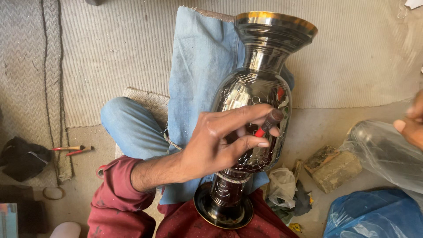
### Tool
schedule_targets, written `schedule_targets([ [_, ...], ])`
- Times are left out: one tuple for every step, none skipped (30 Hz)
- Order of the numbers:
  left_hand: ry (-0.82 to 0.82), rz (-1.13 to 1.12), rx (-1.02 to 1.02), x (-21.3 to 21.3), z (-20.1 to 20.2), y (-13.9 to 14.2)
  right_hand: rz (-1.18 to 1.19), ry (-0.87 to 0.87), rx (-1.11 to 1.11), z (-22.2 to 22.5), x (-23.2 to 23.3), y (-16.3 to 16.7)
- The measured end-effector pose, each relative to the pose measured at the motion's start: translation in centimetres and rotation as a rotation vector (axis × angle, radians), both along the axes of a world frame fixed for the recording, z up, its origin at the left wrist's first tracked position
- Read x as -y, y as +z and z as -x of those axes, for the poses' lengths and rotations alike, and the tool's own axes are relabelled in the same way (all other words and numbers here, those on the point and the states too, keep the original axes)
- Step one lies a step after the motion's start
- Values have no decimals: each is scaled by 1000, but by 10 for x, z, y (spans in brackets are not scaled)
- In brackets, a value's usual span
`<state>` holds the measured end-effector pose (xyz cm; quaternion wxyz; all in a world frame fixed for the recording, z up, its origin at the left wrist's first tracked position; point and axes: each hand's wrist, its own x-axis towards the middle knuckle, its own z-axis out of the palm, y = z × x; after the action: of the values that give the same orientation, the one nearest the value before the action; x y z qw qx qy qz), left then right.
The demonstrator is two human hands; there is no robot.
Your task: The person sits cross-legged and uses a chisel and hammer to engrave floral patterns into a silver-colored metal vase. They repeatedly strike the chisel to create indentations along the vase's surface.
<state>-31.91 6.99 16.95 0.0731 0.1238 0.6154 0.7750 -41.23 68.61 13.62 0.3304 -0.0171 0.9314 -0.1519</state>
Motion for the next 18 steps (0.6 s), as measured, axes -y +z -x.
schedule_targets([
  [-5, 11, -3, 1, 1, 0, 64, -53, 22, -7, -5, -4],
  [-11, 21, -4, 1, 1, 0, 242, -152, 58, -12, -8, -5],
  [-16, 31, -8, 2, 2, 0, 169, -275, 74, -23, -6, -8],
  [-15, 34, -54, 1, 4, 0, 94, -237, 57, -29, 7, 0],
  [-14, 36, -96, 1, 6, 0, 57, -151, 30, -36, 26, 11],
  [-14, 38, -139, 0, 8, 1, 40, -28, -6, -44, 48, 29],
  [-47, 29, -137, 1, 9, 1, 34, 84, -47, -52, 73, 51],
  [-79, 20, -133, 1, 10, 1, 34, 151, -81, -57, 100, 68],
  [-112, 26, -131, 1, 10, 1, 29, 172, -110, -60, 128, 82],
  [-145, 31, -129, 1, 11, 1, 20, 192, -143, -60, 154, 94],
  [-180, 50, -129, 0, 12, 1, 5, 243, -194, -63, 179, 102],
  [-214, 71, -138, -1, 14, 0, -12, 293, -247, -67, 201, 109],
  [-231, 73, -179, -1, 15, -1, 44, 439, -366, -70, 218, 117],
  [-248, 74, -218, -1, 15, -2, 100, 585, -483, -76, 231, 122],
  [-279, 55, -240, -2, 17, -4, 83, 312, -389, -85, 242, 123],
  [-311, 35, -261, -2, 18, -6, 65, 41, -288, -98, 250, 125],
  [-359, -4, -258, -3, 20, -7, 41, -29, -258, -105, 252, 125],
  [-403, 1, -254, -3, 21, -9, 17, -99, -229, -115, 252, 124],
])
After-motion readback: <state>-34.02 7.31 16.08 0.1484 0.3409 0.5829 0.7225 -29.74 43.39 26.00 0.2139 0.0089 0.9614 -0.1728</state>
